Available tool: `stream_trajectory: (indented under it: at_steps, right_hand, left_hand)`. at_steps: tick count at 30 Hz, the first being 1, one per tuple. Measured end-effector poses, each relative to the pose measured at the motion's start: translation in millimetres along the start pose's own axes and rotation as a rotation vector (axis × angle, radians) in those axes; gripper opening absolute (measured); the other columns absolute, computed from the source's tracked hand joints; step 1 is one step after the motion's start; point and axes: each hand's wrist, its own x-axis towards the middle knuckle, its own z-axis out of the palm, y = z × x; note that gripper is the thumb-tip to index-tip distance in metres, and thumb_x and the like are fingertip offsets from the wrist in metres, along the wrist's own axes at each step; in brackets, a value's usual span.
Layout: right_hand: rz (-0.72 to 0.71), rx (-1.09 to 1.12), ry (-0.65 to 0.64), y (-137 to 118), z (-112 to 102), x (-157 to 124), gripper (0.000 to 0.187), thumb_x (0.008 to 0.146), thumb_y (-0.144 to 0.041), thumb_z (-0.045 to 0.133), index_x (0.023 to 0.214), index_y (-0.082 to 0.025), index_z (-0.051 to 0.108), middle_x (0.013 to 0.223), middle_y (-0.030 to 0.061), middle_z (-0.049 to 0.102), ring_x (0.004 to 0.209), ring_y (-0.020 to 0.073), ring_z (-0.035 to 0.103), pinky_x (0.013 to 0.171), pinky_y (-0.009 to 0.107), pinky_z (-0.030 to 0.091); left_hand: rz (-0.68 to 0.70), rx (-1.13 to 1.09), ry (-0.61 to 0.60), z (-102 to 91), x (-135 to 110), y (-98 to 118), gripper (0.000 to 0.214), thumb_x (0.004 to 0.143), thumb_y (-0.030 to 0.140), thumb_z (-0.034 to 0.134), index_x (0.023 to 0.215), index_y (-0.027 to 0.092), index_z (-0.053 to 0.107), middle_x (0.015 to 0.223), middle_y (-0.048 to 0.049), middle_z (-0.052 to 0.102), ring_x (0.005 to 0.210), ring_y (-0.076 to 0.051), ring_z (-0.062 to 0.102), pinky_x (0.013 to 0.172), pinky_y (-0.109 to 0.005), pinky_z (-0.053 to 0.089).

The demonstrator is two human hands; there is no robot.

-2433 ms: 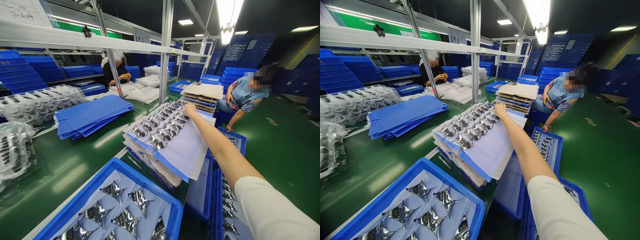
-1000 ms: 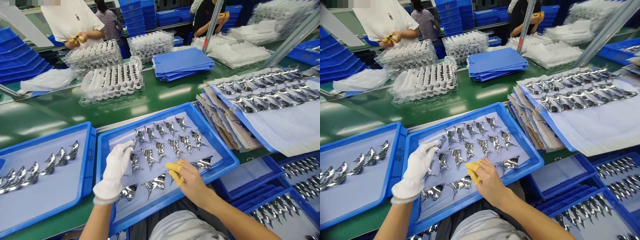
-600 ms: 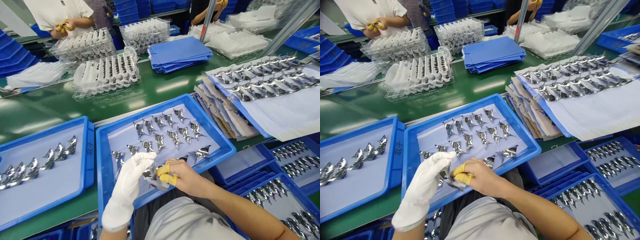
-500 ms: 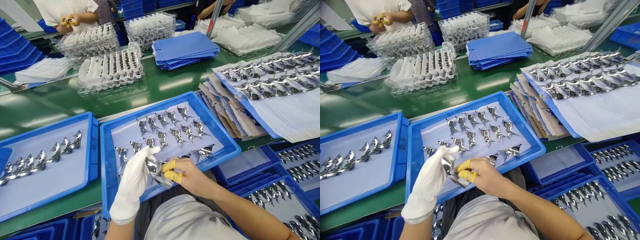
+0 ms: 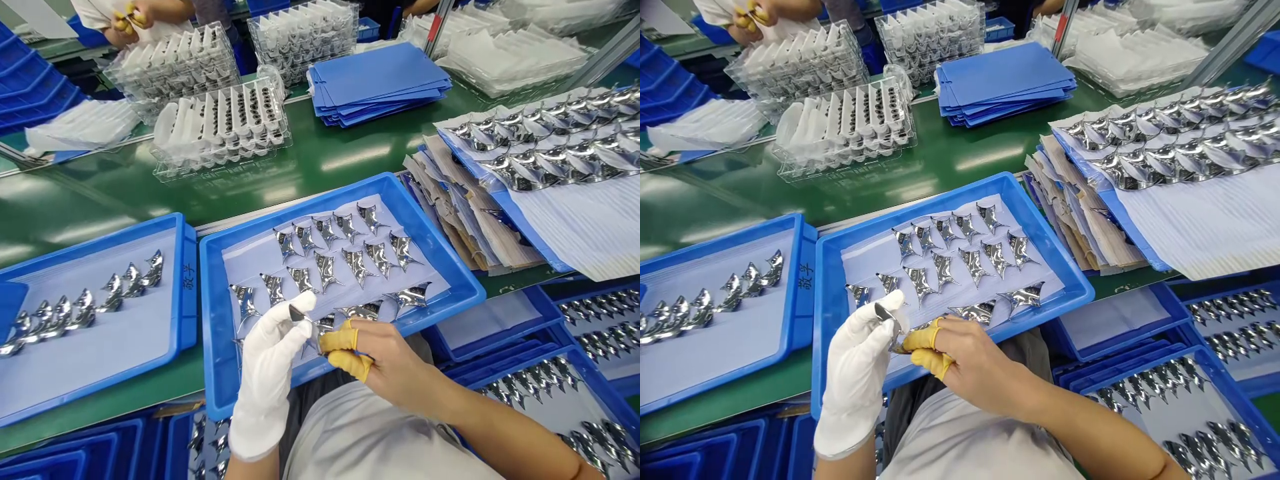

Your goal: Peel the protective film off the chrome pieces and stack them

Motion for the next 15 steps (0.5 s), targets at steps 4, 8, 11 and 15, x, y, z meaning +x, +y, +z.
stream_trajectory:
  at_steps: [4,8,11,15]
  right_hand:
    - [-0.013,-0.096,-0.041,-0.5,-0.9,-3.1,0.020,0.100,-0.023,0.053,0.106,-0.016,0.071,0.084,0.0069,0.072,0.073,0.0164,0.061,0.070,0.029,0.049]
    - [0.025,-0.040,-0.031,-1.2,-2.0,-4.0,0.019,0.100,-0.022,0.054,0.100,-0.017,0.072,0.085,0.0068,0.073,0.073,0.0160,0.060,0.072,0.030,0.049]
    - [0.243,0.248,-0.046,-1.0,-2.5,-2.0,0.016,0.096,-0.025,0.057,0.091,-0.018,0.070,0.082,0.0041,0.070,0.069,0.0134,0.059,0.065,0.026,0.050]
    - [0.563,0.679,-0.045,3.0,-1.8,1.3,0.023,0.087,-0.038,0.067,0.077,-0.017,0.063,0.070,-0.0016,0.058,0.056,0.0085,0.052,0.053,0.021,0.048]
  left_hand:
    - [-0.025,-0.018,0.048,-0.3,-1.0,-1.7,0.028,0.080,0.037,0.076,0.104,0.022,0.077,0.102,-0.0071,0.077,0.091,-0.021,0.070,0.084,-0.031,0.056]
    - [-0.023,-0.035,0.044,2.1,-2.1,-3.1,0.024,0.086,0.036,0.071,0.104,0.021,0.077,0.106,-0.0065,0.077,0.111,-0.026,0.067,0.102,-0.037,0.049]
    - [-0.024,-0.058,0.046,4.7,-2.9,-2.6,0.024,0.089,0.037,0.068,0.105,0.022,0.077,0.108,-0.0052,0.077,0.110,-0.026,0.067,0.101,-0.037,0.051]
    - [-0.036,-0.016,0.083,7.2,-3.9,0.7,0.028,0.087,0.046,0.067,0.102,0.024,0.077,0.102,-0.0022,0.077,0.096,-0.022,0.071,0.086,-0.030,0.057]
